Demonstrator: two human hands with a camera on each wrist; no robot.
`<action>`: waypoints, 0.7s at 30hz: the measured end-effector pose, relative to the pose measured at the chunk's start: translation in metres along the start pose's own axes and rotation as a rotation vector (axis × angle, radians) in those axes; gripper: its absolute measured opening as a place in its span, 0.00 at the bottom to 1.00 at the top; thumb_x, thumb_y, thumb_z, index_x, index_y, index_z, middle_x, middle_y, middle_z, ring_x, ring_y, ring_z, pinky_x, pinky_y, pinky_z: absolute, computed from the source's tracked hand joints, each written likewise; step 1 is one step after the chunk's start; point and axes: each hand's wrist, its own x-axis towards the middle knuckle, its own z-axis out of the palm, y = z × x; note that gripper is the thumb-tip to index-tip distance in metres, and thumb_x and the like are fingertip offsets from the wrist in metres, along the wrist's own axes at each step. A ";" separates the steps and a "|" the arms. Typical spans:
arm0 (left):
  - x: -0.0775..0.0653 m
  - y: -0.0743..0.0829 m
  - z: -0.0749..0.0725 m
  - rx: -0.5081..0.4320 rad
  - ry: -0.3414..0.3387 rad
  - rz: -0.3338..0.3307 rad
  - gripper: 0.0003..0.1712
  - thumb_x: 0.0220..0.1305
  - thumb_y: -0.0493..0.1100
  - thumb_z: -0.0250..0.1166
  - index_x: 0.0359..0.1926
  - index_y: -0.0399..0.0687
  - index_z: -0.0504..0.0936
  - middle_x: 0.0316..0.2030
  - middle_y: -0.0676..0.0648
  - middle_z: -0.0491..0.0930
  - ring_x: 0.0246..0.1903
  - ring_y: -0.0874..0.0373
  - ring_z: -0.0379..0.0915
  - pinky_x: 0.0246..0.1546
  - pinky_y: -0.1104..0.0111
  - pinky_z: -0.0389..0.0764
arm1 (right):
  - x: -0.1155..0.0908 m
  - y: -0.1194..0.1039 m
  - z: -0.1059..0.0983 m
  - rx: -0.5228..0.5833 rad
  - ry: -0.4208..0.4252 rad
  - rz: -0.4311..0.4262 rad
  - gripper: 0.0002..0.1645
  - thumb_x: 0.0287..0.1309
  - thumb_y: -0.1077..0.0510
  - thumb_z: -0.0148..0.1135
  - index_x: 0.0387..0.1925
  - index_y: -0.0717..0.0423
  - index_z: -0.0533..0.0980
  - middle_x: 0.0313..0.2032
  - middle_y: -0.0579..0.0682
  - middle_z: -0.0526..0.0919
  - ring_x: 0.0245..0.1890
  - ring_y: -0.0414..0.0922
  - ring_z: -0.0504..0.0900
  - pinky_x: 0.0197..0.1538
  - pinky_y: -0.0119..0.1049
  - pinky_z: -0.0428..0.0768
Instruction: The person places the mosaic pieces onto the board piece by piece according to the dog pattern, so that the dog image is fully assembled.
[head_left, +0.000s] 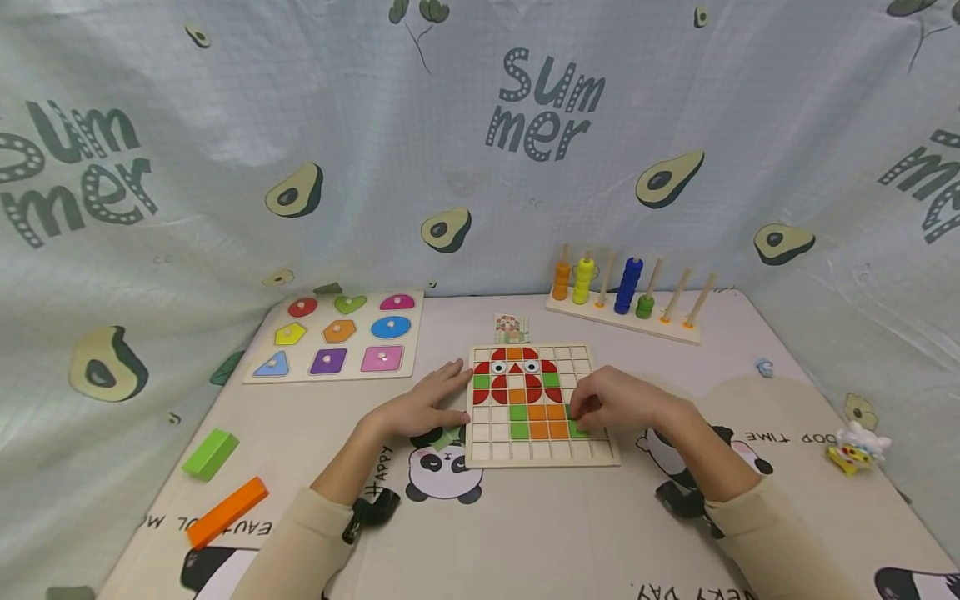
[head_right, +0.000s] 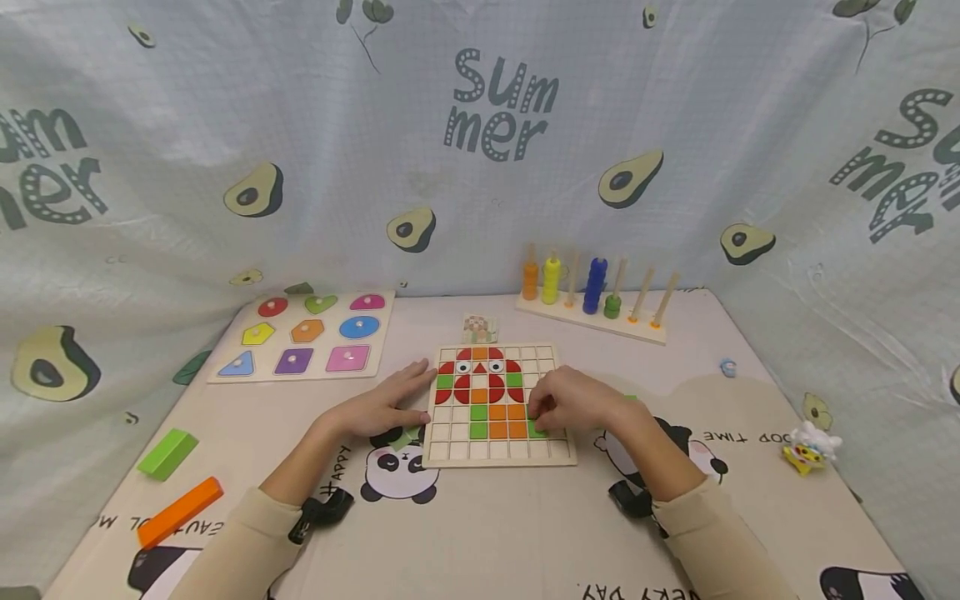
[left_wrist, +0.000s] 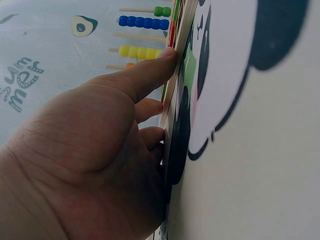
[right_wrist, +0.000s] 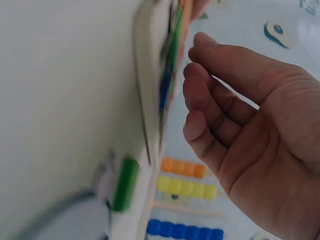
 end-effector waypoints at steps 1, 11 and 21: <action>0.000 0.000 0.000 -0.001 0.000 0.002 0.46 0.62 0.62 0.61 0.75 0.61 0.49 0.76 0.51 0.38 0.75 0.53 0.28 0.71 0.49 0.41 | -0.003 0.001 -0.003 -0.006 0.018 0.001 0.06 0.54 0.57 0.70 0.36 0.47 0.84 0.31 0.37 0.81 0.30 0.38 0.76 0.36 0.31 0.79; -0.001 0.001 -0.001 -0.007 0.003 -0.014 0.46 0.62 0.62 0.61 0.75 0.62 0.49 0.76 0.52 0.38 0.75 0.53 0.29 0.71 0.48 0.42 | -0.043 0.044 -0.044 0.060 0.177 0.134 0.20 0.54 0.57 0.70 0.50 0.51 0.80 0.47 0.50 0.83 0.43 0.45 0.79 0.45 0.39 0.79; -0.001 0.001 0.000 0.002 0.004 -0.006 0.46 0.62 0.62 0.60 0.75 0.61 0.49 0.76 0.51 0.38 0.75 0.52 0.29 0.71 0.48 0.41 | -0.068 0.088 -0.045 0.139 0.005 0.258 0.17 0.42 0.65 0.74 0.38 0.55 0.81 0.31 0.51 0.79 0.33 0.47 0.74 0.33 0.36 0.77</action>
